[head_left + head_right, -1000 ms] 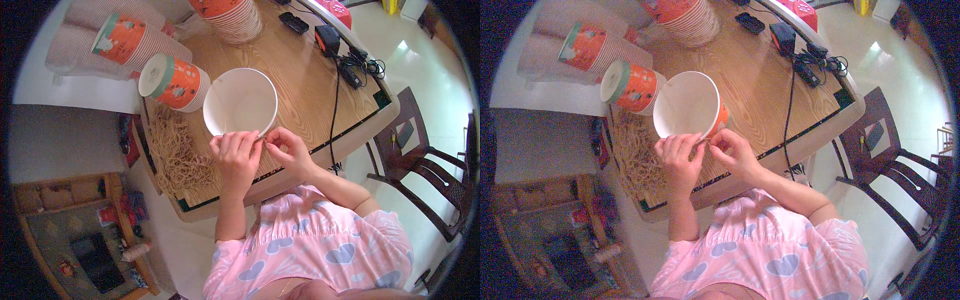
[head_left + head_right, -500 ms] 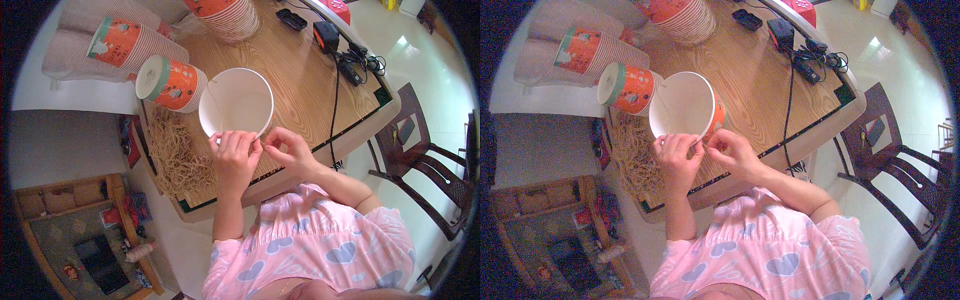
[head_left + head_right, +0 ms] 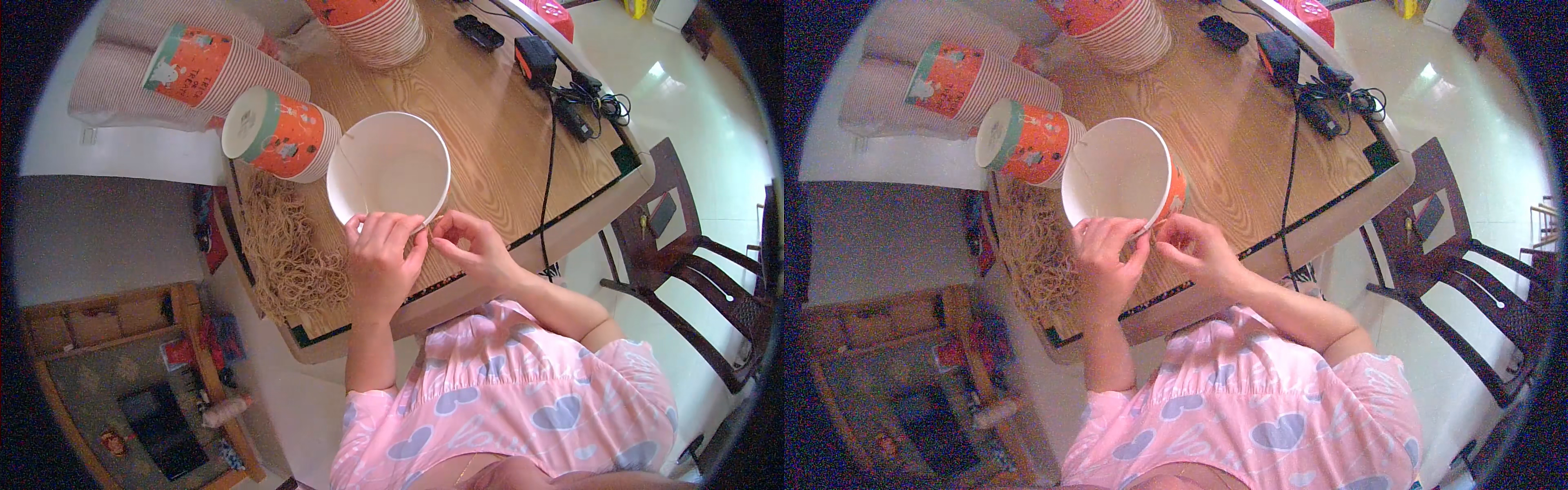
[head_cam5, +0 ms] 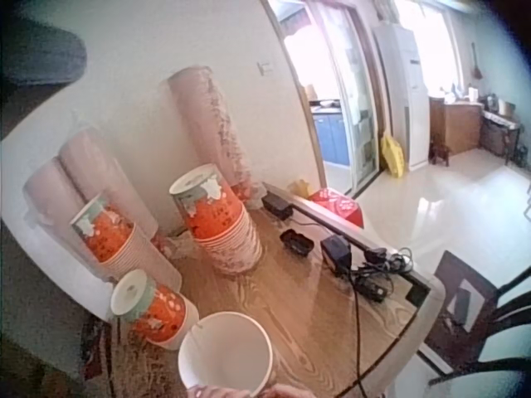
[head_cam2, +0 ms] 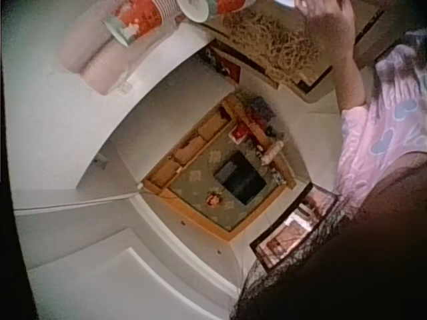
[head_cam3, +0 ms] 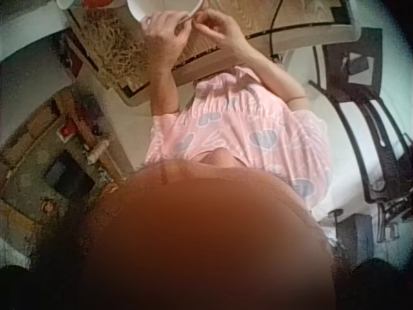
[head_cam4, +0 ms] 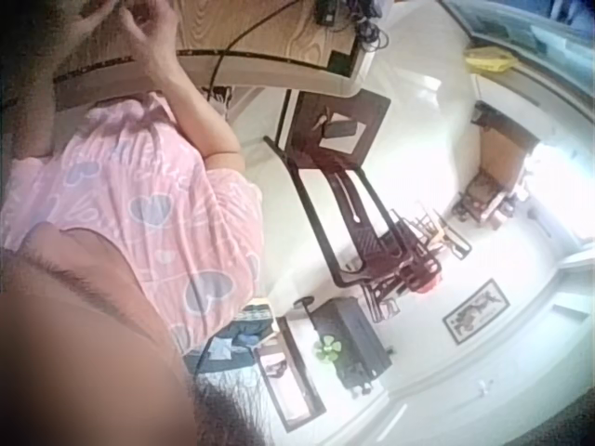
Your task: Thread a handle through a bucket and organize themed buckets on a table.
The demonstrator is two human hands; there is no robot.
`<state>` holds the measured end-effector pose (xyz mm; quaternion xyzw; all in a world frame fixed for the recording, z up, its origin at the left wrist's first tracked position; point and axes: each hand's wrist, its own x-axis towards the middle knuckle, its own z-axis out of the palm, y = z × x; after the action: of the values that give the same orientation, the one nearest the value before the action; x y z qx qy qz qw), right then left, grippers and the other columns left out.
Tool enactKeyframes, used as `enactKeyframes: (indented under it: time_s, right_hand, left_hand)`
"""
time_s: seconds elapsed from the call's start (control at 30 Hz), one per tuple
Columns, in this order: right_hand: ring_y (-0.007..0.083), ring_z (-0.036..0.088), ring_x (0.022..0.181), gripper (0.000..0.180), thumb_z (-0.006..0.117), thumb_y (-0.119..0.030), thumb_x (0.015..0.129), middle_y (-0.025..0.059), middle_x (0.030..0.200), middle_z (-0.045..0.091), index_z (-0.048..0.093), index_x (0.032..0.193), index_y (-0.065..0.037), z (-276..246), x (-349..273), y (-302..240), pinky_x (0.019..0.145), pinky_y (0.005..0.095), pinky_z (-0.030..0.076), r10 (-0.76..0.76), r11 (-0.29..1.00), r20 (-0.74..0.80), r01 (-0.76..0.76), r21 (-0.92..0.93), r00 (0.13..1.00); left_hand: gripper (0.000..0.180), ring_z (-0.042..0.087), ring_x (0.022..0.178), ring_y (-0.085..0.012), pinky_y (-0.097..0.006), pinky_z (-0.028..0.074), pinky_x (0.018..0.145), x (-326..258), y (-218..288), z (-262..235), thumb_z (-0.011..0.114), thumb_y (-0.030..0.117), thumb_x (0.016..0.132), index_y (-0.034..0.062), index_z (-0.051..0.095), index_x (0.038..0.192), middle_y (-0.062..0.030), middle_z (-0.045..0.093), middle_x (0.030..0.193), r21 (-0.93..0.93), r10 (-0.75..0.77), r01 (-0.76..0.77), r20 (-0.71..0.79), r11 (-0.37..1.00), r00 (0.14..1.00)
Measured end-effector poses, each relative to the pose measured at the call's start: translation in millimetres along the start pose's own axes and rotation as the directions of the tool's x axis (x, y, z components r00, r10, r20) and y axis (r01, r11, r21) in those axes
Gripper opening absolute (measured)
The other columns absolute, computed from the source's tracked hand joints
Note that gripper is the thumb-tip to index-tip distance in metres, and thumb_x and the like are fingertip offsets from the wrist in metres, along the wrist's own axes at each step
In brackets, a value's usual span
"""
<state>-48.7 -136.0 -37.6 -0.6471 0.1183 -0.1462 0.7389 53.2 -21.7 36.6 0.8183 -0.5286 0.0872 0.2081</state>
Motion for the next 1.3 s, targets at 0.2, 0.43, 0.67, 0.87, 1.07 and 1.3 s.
enactKeyframes:
  time_s: [0.2, 0.43, 0.67, 0.87, 1.07, 1.3]
  right_hand:
    - [0.0059, 0.048, 0.077, 0.010, 0.058, -0.010, 0.086, -0.0015, 0.080, 0.054, 0.054, 0.084, -0.001, -3, -3, -11, 0.070, 0.0217, 0.040, 0.012, 0.999, 0.023, -0.011, -0.039, 1.000]
    - [0.0088, 0.052, 0.074, 0.005, 0.057, -0.007, 0.085, 0.0006, 0.079, 0.054, 0.055, 0.087, -0.002, -13, -12, -32, 0.067, 0.0229, 0.042, 0.140, 0.823, 0.338, -0.299, 0.483, 0.931]
    - [0.0078, 0.043, 0.058, 0.049, 0.055, -0.007, 0.086, 0.0007, 0.069, 0.051, 0.040, 0.132, -0.001, -30, 1, -76, 0.056, 0.0211, 0.036, 0.110, 0.802, 0.333, -0.282, 0.527, 0.936]
    - [0.0029, 0.043, 0.059, 0.032, 0.058, -0.006, 0.085, -0.0031, 0.073, 0.053, 0.055, 0.116, -0.009, -41, 11, -86, 0.054, 0.0169, 0.034, 0.013, 0.977, 0.149, 0.019, -0.211, 0.989]
    - [0.0217, 0.061, 0.083, 0.020, 0.065, -0.006, 0.077, 0.0095, 0.092, 0.061, 0.061, 0.096, -0.006, -13, 37, -125, 0.072, 0.0324, 0.048, -0.529, 0.526, 0.279, 0.567, -0.633, 0.802]
    - [0.0043, 0.049, 0.061, 0.011, 0.049, -0.001, 0.086, -0.0023, 0.071, 0.055, 0.059, 0.092, -0.001, -42, 120, -125, 0.053, 0.0201, 0.040, -0.117, 0.825, 0.253, 0.236, -0.514, 0.960]
  left_hand:
    - [0.015, 0.056, 0.080, -0.0202, -0.040, 0.037, 0.083, 1, -1, 5, 0.067, 0.011, 0.072, 0.0098, 0.059, 0.085, -0.0026, 0.058, 0.080, -0.029, 0.002, -0.003, -0.030, 1.000, 1.000]
    - [0.019, 0.057, 0.082, -0.0211, -0.040, 0.037, 0.085, -6, -9, 4, 0.068, 0.021, 0.074, 0.0096, 0.060, 0.088, -0.0037, 0.058, 0.081, -0.085, -0.045, 0.041, -0.052, 0.996, 0.998]
    - [0.020, 0.057, 0.080, -0.0221, -0.043, 0.037, 0.089, -18, -6, -2, 0.066, 0.021, 0.078, 0.0086, 0.060, 0.093, -0.0046, 0.058, 0.079, -0.201, 0.015, -0.037, -0.110, 0.979, 0.994]
    - [0.015, 0.057, 0.075, -0.0229, -0.037, 0.044, 0.078, -11, -13, -15, 0.068, 0.004, 0.073, 0.0079, 0.061, 0.086, -0.0058, 0.058, 0.076, -0.332, -0.012, -0.093, -0.301, 0.939, 0.954]
    - [0.013, 0.059, 0.079, -0.0231, -0.034, 0.047, 0.073, 14, -3, -37, 0.067, 0.003, 0.074, 0.0076, 0.065, 0.085, -0.0055, 0.061, 0.079, -0.558, -0.216, 0.033, -0.265, 0.829, 0.940]
    - [0.049, 0.049, 0.106, -0.0305, -0.040, 0.040, 0.091, 26, -44, -31, 0.069, 0.011, 0.073, 0.0061, 0.051, 0.118, -0.0142, 0.052, 0.114, -0.423, -0.344, 0.170, -0.380, 0.890, 0.858]
